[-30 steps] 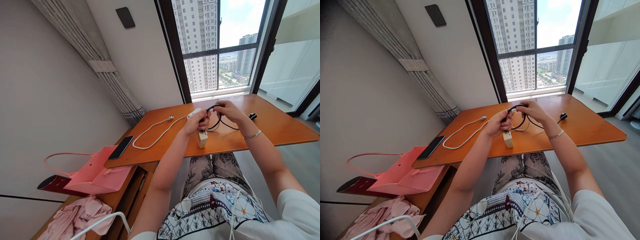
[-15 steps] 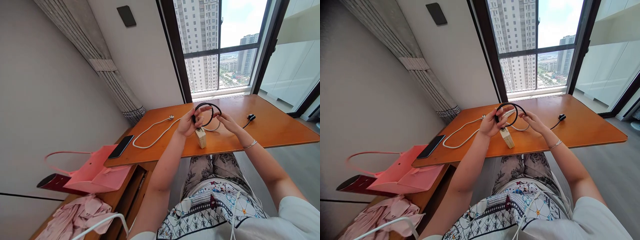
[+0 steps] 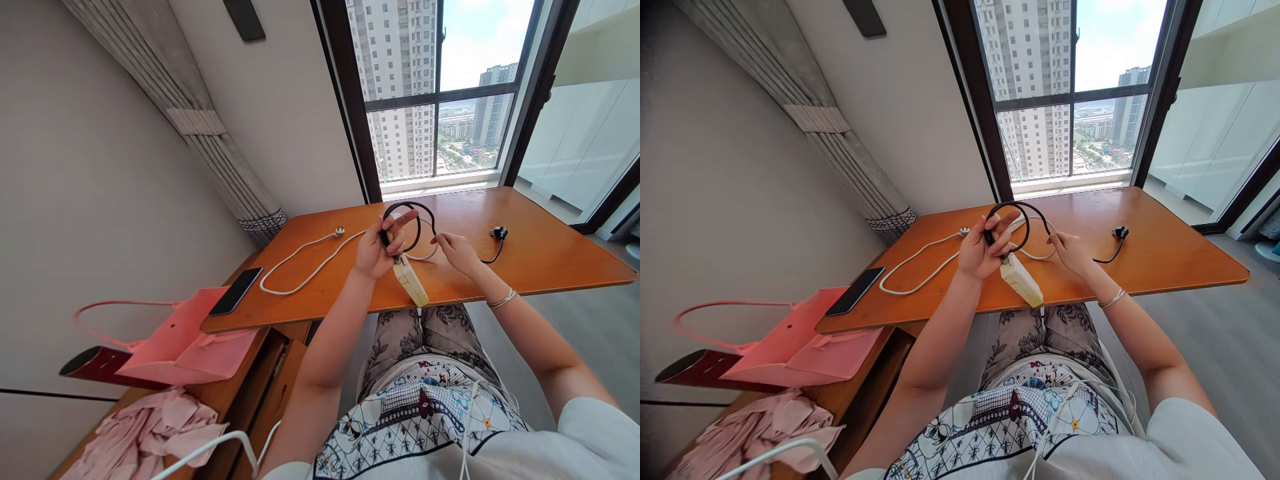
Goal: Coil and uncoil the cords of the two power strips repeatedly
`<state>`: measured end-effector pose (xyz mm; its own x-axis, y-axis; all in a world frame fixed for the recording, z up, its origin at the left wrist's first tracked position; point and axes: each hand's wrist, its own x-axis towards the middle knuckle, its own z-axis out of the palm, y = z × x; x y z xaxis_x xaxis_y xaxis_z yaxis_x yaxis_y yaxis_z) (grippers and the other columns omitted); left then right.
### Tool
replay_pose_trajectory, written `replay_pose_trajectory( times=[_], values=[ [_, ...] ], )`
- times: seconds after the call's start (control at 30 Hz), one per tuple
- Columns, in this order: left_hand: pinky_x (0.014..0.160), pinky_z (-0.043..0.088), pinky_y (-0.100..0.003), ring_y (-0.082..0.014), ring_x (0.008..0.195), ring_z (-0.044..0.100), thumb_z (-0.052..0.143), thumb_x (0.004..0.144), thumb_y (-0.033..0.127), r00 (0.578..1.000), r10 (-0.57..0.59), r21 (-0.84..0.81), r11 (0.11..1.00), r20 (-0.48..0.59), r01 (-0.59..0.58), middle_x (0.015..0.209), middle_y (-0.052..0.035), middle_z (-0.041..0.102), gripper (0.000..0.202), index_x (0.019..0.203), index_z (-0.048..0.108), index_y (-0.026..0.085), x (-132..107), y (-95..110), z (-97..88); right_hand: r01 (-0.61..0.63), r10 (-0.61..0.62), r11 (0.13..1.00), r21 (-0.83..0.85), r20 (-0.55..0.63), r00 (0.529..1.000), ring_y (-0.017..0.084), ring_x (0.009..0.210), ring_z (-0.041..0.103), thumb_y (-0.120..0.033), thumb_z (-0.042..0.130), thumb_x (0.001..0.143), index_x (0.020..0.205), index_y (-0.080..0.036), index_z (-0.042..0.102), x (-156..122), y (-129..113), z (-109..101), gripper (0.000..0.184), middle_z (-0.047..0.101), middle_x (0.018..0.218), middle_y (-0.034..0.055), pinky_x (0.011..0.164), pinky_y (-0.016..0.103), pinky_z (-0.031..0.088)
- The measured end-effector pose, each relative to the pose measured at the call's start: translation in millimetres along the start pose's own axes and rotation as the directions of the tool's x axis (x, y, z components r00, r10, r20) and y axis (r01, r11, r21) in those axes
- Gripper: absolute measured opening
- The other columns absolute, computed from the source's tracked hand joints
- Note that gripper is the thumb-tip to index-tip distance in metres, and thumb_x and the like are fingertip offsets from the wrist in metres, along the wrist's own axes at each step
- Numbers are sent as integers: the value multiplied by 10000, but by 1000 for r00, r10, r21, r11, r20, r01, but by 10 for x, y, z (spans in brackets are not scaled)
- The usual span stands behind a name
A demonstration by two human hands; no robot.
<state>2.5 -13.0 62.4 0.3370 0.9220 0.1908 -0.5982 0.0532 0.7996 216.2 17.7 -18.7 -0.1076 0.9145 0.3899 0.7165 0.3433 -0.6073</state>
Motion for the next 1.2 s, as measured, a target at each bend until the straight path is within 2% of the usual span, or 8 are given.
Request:
replay_pose_trajectory(
  times=[0.13,0.23,0.37,0.47,0.63,0.93,1.07,1.2],
  values=[
    [488,445,-212,-109,696,628,537,970,435,998,57,13,998,16,-58,1256,-73,690,439,672,321,195,-52,23,84,120,-56,952,-280,227,972,214,834,690,-384,332,1039,955,-218,740,-123,-319,-82,448,763,906,73,683,284,398],
    [558,525,-220,-219,1078,671,570,945,482,997,67,16,998,37,-67,1351,-68,631,440,683,360,197,-76,43,91,216,-70,872,-439,326,943,234,827,708,-382,337,1050,988,-205,735,-235,-530,-153,439,766,899,100,640,286,375],
    [593,577,-215,-255,1288,577,573,936,509,994,105,23,994,32,-106,1400,-48,594,389,732,442,204,-102,84,62,318,-190,812,-489,293,937,261,862,724,-343,463,1010,1222,-148,638,-352,-592,-200,337,756,1035,147,621,293,393],
    [613,597,-216,-255,1338,536,577,936,501,989,149,21,989,11,-150,1394,-48,593,344,765,496,213,-122,124,38,345,-314,832,-435,144,938,243,876,724,-261,467,992,1356,-121,527,-416,-461,-183,394,740,1117,154,629,294,427],
    [708,619,-255,-242,1368,513,610,929,465,977,210,-11,978,22,-210,1396,-32,590,300,782,534,215,-145,132,28,458,-534,780,-426,-73,842,181,737,681,-253,395,1026,1182,-166,658,-458,-316,-206,318,743,911,92,604,279,404],
    [831,596,-304,-259,1323,568,632,924,435,985,169,32,985,45,-170,1428,-43,567,267,798,576,207,-185,70,174,751,-756,524,-402,186,627,138,634,558,-253,439,1024,932,-193,729,-447,-895,-537,310,644,710,41,568,301,305],
    [745,577,-272,-243,1173,666,630,922,464,986,118,29,992,118,-122,1365,-68,615,262,860,597,212,-175,-18,145,769,-770,531,-356,178,613,148,712,581,-351,454,1033,913,-234,723,-347,-1074,-630,317,691,847,39,602,294,348],
    [582,517,-233,-167,811,715,702,859,490,992,60,143,987,110,-75,1109,-51,721,308,1024,634,239,-188,-130,117,669,-696,665,-332,49,716,163,731,588,-584,620,909,1004,-241,701,-200,-1173,-687,364,687,901,41,611,294,366]
  ],
)
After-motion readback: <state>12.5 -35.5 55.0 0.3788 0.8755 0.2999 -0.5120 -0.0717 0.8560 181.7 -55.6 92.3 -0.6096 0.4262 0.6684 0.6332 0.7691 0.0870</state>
